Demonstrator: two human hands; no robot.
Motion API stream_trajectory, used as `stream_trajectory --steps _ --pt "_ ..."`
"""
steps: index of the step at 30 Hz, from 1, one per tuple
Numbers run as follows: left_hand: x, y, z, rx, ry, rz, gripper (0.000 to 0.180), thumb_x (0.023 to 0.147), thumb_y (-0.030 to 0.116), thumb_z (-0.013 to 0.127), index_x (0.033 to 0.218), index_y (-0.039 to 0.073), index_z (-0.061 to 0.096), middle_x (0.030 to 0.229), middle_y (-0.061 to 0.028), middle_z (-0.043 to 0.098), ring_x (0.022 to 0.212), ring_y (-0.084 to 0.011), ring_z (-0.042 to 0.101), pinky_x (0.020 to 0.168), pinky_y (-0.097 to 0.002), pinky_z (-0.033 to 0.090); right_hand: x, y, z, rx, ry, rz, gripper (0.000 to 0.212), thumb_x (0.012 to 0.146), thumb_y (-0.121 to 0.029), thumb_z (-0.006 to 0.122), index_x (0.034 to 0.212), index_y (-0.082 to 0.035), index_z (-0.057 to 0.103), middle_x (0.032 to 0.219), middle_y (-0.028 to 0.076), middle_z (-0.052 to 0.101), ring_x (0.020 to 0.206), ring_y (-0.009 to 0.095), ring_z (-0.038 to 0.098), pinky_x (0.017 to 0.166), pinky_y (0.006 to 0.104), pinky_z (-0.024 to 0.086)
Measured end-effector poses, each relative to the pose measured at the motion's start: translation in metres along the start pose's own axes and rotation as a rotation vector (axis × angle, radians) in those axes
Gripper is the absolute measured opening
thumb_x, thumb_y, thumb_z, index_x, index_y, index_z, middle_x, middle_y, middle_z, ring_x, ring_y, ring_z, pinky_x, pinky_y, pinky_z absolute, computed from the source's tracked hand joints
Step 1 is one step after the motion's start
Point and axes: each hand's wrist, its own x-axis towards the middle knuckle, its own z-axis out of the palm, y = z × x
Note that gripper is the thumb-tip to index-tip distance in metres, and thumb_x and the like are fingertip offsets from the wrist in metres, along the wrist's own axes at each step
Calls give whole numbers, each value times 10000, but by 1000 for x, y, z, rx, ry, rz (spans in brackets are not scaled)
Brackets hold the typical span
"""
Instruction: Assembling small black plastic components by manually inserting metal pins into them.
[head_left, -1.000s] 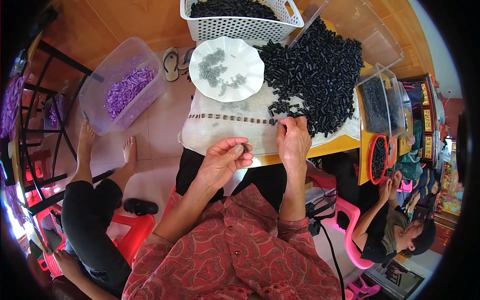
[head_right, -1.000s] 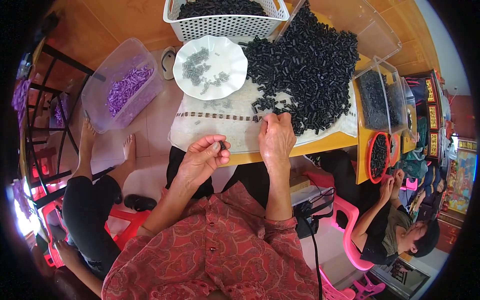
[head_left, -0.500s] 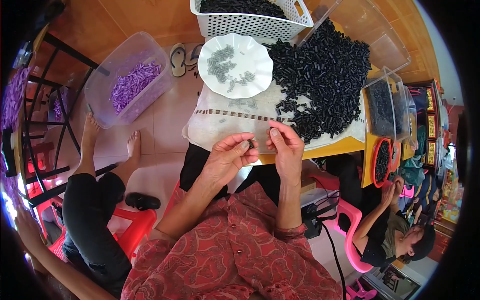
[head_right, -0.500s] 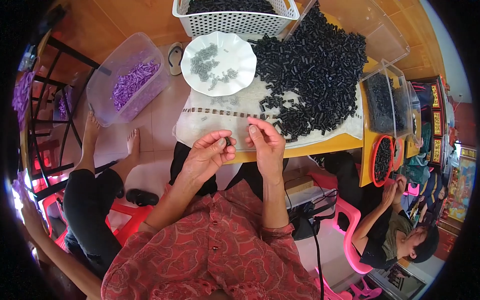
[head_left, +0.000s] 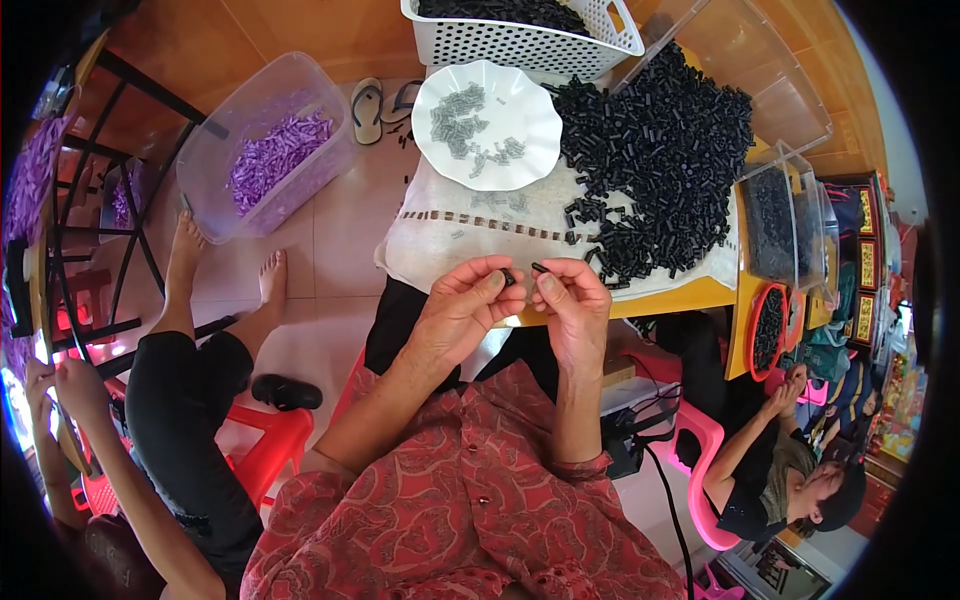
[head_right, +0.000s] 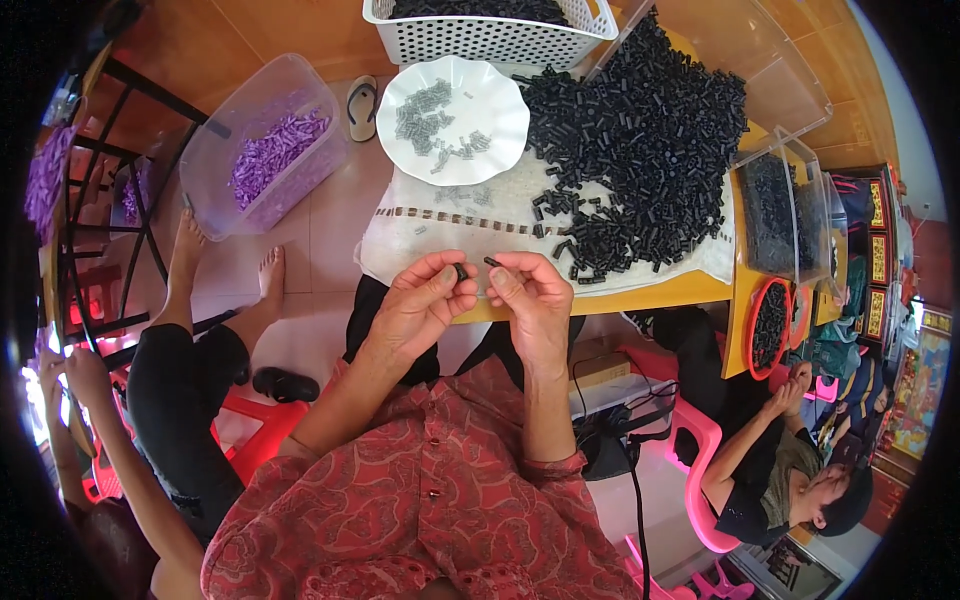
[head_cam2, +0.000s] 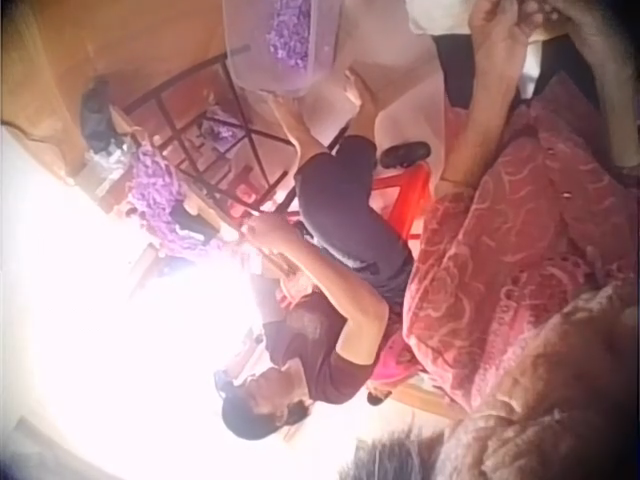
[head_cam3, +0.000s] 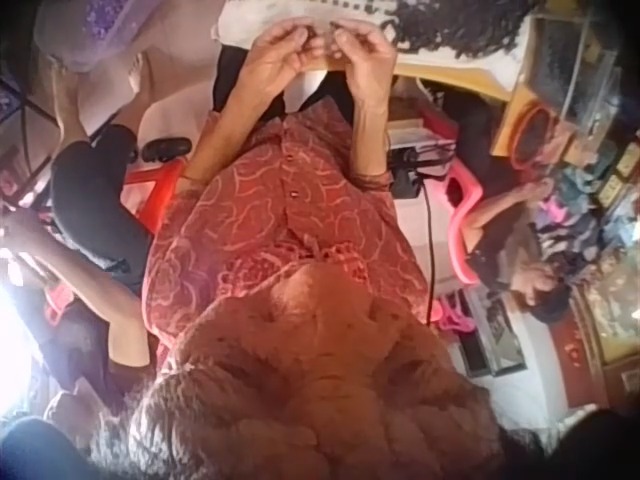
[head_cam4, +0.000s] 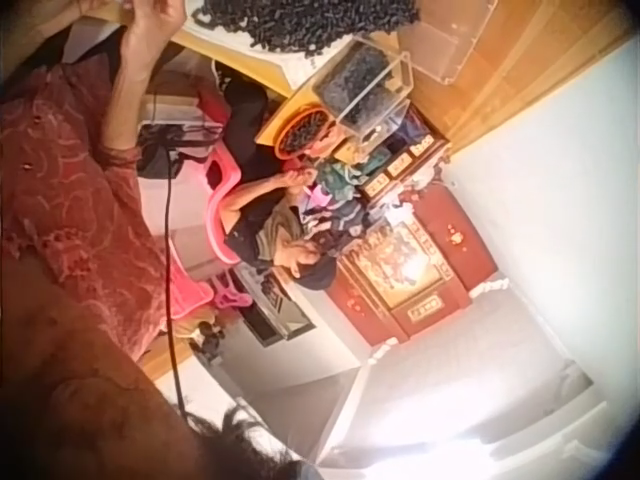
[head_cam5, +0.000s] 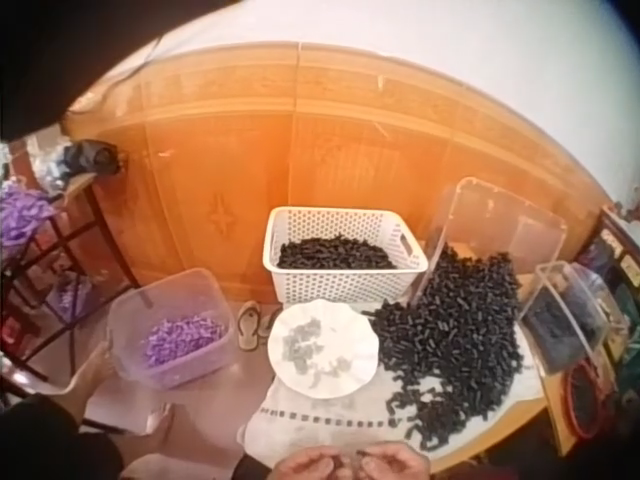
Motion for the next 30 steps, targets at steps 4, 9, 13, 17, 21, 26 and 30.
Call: stream_trajectory --steps 4,9,13,17,21,26,30 --pt "0 -1 0 -58 -5 28 238 926 63 549 1158 9 569 1059 -124 629 907 -177 642 845 -311 522 -8 -4 5 9 -12 3 182 831 -17 672 1004 19 628 852 75 661 666 92 593 595 200 470" --pt "1 -2 -1 -64 -6 49 237 925 66 554 1155 13 571 1056 -121 625 912 -180 635 843 -309 515 -12 -4 10 11 -21 23 174 833 10 647 1005 23 623 867 99 679 636 94 603 560 200 469" --pt "1 -3 -2 -80 -16 60 237 924 62 552 1156 13 573 1049 -118 623 902 -180 626 835 -311 510 -14 -3 14 3 -12 32 167 835 -2 645 998 20 617 850 101 673 627 96 583 535 193 446" --pt "0 -3 -1 -93 -23 70 236 926 60 547 1157 18 576 1044 -117 622 877 -171 617 827 -323 510 -17 -3 15 -10 -27 22 148 840 6 642 985 25 620 856 102 687 635 89 603 552 197 463" --pt "0 -4 -1 -86 -26 70 231 928 61 546 1153 23 581 1043 -116 622 864 -164 612 823 -323 510 -17 -2 14 -51 -40 9 140 843 -5 647 977 25 620 851 95 686 635 85 599 552 198 466" --pt "-1 -2 2 -64 -45 91 227 928 63 546 1149 27 587 1037 -110 623 854 -152 607 814 -310 511 -18 -1 15 -65 -45 13 133 845 -11 649 970 27 620 847 94 685 638 83 599 553 199 469" --pt "-1 -2 2 -53 -43 90 226 926 63 550 1146 29 590 1034 -108 624 854 -147 602 806 -303 511 -18 -1 16 -74 -64 2 130 846 -10 648 965 32 619 847 97 684 639 84 599 558 201 473"
